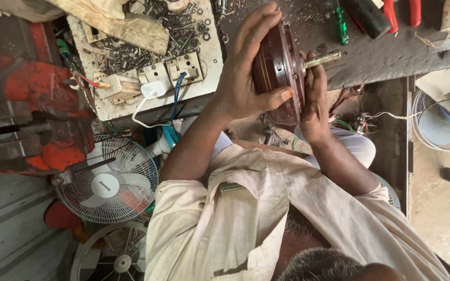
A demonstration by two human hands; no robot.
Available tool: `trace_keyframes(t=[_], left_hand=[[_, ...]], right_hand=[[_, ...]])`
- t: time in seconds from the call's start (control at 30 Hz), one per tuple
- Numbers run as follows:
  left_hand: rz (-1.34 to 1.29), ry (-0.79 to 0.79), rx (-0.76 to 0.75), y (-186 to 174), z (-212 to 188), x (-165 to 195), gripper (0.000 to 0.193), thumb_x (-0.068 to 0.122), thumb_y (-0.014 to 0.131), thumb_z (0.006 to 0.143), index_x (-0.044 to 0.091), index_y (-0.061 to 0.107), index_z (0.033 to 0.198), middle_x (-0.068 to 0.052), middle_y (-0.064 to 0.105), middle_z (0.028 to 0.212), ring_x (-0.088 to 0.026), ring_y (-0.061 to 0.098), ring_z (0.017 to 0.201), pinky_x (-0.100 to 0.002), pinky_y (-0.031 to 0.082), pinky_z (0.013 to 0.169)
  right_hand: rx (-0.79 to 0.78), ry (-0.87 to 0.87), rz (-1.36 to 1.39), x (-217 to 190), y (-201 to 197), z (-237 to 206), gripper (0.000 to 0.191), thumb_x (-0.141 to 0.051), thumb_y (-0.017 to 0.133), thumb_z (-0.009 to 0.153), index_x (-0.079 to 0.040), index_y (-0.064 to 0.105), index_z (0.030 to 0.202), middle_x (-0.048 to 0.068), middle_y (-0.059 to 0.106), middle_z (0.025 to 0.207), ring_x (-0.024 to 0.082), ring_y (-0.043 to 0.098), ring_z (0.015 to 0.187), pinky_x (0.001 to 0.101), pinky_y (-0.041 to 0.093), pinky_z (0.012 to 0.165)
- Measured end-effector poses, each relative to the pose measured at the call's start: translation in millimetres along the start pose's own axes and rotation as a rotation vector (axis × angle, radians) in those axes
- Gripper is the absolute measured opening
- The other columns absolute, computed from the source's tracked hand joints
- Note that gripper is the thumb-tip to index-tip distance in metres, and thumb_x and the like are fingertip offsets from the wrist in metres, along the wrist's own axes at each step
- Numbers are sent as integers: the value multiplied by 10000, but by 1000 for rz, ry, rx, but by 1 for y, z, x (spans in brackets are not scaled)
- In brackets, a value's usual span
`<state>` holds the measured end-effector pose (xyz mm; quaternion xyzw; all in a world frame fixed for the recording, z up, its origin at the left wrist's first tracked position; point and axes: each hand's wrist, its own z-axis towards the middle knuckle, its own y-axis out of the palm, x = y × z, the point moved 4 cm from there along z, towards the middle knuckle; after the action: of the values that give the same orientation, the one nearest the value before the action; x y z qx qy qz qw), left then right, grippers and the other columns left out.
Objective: The person repairs an electric fan motor at a cluttered workbench. They unscrew the motor housing with a red screwdriver, remove the end cover, handle the rotor and stator assembly, then align the cover back onto the housing and tap it into place with a hammer while pressing the parts together by hand.
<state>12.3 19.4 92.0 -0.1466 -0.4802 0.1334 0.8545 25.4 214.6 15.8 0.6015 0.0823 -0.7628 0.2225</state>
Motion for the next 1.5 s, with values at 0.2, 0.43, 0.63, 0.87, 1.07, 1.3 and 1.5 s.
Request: trace_keyframes(t=[0.2, 0.43, 0.63, 0.87, 1.07, 1.3, 1.5], left_hand=[[-46, -27, 39, 1, -4, -1, 929, 570, 811, 924, 158, 337, 1608, -82, 338, 1628, -245, 376, 1501, -387, 365, 1265], [-109, -66, 64, 1, -6, -22, 915, 549, 792, 936, 127, 331, 1605, -111, 381, 1594, -246, 452, 1449, -355, 413, 1220], [-203, -114, 39, -2, -11, -35, 901, 559, 785, 964, 103, 337, 1600, -119, 439, 1545, -249, 522, 1389, -350, 449, 1179], [-120, -69, 33, 3, -3, -36, 897, 636, 719, 938, 184, 323, 1605, -109, 367, 1621, -249, 435, 1473, -390, 440, 1245], [-34, -15, -2, 6, 0, -22, 929, 677, 754, 939, 218, 324, 1624, -21, 316, 1678, -226, 338, 1540, -419, 346, 1310], [3, -3, -38, 2, 5, -12, 960, 683, 771, 917, 177, 346, 1614, -35, 312, 1671, -231, 323, 1542, -423, 314, 1311], [-2, -2, -42, 2, 3, -11, 953, 671, 760, 923, 164, 344, 1615, -40, 309, 1672, -240, 323, 1542, -426, 317, 1308]], right_hand=[[11, 31, 33, 9, -3, -6, 1159, -788, 530, 966, 26, 113, 1679, 188, 266, 1683, 270, 312, 1579, 423, 256, 1299], [83, 21, -46, 28, -8, -17, 1048, -682, 529, 1048, 52, 110, 1668, 198, 236, 1724, 262, 266, 1586, 399, 217, 1340], [33, -4, -77, 29, -5, -20, 993, -635, 489, 1073, 66, 102, 1660, 219, 331, 1695, 270, 373, 1532, 380, 279, 1304], [-39, -111, -245, 35, -17, -16, 919, -602, 424, 1099, 82, 135, 1639, 244, 363, 1666, 286, 411, 1509, 380, 325, 1280], [-104, -147, -332, 42, -35, -20, 885, -563, 417, 1105, 85, 123, 1631, 235, 428, 1609, 294, 486, 1491, 378, 388, 1228], [-128, -134, -355, 42, -40, -21, 924, -580, 446, 1062, 77, 144, 1636, 202, 477, 1583, 261, 522, 1459, 357, 398, 1215], [-155, -171, -316, 40, -37, -17, 921, -565, 471, 1089, 88, 116, 1632, 243, 418, 1620, 305, 470, 1498, 378, 365, 1236]])
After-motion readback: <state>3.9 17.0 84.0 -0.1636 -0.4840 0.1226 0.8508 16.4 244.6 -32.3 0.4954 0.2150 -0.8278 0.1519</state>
